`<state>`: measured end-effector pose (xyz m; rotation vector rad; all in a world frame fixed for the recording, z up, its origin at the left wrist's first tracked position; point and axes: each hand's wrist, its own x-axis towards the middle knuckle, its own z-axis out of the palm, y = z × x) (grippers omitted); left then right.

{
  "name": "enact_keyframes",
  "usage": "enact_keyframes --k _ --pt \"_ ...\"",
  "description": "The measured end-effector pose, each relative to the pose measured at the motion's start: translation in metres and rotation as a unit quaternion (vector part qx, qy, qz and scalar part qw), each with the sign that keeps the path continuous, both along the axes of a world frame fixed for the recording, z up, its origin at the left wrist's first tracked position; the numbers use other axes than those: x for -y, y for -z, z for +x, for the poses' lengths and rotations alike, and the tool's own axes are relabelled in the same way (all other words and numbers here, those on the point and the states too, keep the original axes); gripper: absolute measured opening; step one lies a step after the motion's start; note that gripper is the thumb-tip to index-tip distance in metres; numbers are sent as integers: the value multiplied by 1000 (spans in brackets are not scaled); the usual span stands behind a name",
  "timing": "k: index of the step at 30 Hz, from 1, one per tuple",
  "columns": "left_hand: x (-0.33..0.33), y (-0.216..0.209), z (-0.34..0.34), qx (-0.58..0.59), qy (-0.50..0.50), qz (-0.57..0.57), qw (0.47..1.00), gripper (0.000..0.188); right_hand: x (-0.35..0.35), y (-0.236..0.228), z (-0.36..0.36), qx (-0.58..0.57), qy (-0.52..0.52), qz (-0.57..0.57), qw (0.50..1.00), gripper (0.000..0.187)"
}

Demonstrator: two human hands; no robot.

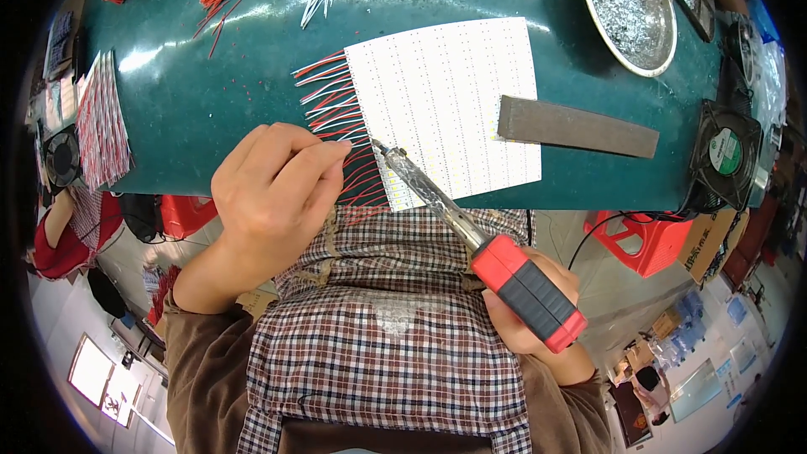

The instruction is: The person positions an LED board on the workbench, secures it with a metal bar, and solders red and white wires onto the board contacts using a soldering iron.

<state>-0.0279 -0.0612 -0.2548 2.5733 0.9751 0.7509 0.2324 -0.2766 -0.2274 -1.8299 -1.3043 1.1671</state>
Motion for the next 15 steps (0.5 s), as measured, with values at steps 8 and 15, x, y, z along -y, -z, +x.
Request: enact_keyframes --k 8,15 --pt "0 1 -1 -1 -2 1 1000 26 -2 2 0 12 -22 12 1000 26" --pt "0 1 0 -1 -4 0 1000 25 -2 2 0 8 -21 9 1000 25"
